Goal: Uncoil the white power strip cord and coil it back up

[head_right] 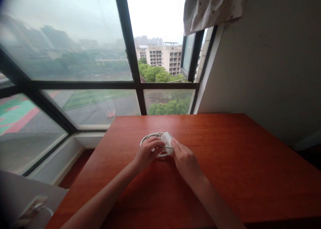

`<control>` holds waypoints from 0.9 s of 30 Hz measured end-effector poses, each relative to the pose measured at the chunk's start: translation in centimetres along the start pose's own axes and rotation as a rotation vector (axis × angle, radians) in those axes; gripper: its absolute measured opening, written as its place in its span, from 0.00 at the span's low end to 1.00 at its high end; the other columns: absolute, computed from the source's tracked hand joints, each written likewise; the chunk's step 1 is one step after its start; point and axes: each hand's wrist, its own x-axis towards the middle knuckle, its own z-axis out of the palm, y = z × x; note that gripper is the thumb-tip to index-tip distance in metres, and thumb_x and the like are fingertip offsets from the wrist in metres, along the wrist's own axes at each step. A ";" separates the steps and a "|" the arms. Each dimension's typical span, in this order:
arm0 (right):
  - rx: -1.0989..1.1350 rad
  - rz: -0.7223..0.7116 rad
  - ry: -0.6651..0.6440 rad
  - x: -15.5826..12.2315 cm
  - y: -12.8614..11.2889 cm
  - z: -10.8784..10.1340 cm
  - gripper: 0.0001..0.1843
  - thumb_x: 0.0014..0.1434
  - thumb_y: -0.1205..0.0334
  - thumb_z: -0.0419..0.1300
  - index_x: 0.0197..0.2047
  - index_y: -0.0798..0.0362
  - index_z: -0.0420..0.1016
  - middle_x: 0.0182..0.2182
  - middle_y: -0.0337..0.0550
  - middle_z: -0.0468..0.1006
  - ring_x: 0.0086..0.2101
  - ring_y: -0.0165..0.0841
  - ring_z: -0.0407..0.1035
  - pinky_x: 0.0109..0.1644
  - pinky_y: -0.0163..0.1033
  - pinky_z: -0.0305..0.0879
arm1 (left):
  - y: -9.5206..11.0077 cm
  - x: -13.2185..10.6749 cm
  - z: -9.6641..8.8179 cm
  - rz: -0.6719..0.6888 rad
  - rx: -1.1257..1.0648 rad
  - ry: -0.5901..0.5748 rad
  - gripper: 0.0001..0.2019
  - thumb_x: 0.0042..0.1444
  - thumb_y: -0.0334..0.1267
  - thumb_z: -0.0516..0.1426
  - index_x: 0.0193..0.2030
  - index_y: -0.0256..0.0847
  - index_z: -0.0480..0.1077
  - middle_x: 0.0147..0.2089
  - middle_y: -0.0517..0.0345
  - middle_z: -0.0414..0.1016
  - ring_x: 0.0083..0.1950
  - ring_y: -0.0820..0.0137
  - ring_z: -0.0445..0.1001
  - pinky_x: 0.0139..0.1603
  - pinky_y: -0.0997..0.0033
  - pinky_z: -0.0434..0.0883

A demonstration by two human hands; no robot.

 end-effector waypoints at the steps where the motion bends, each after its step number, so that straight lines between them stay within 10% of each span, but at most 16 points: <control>1: 0.026 0.005 0.000 0.0 0.1 0.0 0.29 0.59 0.74 0.48 0.63 0.54 0.63 0.58 0.50 0.71 0.55 0.39 0.68 0.60 0.47 0.66 | -0.1 -0.1 0.1 -0.005 -0.003 0.004 0.06 0.60 0.39 0.58 0.40 0.42 0.75 0.39 0.54 0.75 0.40 0.67 0.73 0.44 0.68 0.68; 10: 0.244 0.018 -0.022 0.0 1.8 0.4 0.25 0.59 0.73 0.48 0.58 0.50 0.68 0.53 0.47 0.75 0.53 0.36 0.69 0.60 0.46 0.66 | -0.5 -0.5 0.8 -0.100 0.076 0.056 0.06 0.55 0.36 0.61 0.40 0.43 0.75 0.40 0.54 0.75 0.42 0.65 0.73 0.44 0.66 0.70; 22: 0.379 0.264 0.024 2.9 6.8 0.9 0.26 0.51 0.71 0.51 0.55 0.53 0.70 0.48 0.50 0.77 0.42 0.37 0.74 0.45 0.43 0.73 | -2.1 -1.5 -3.6 -0.174 0.371 -0.161 0.41 0.42 0.47 0.69 0.63 0.48 0.61 0.65 0.46 0.60 0.63 0.52 0.63 0.60 0.52 0.65; 27: 0.457 0.384 0.087 3.9 8.2 3.4 0.24 0.51 0.71 0.51 0.52 0.55 0.71 0.45 0.50 0.79 0.39 0.35 0.75 0.43 0.41 0.73 | -3.0 -1.7 -3.5 -0.342 0.298 -0.246 0.35 0.45 0.46 0.67 0.60 0.47 0.64 0.51 0.53 0.74 0.49 0.60 0.73 0.48 0.65 0.69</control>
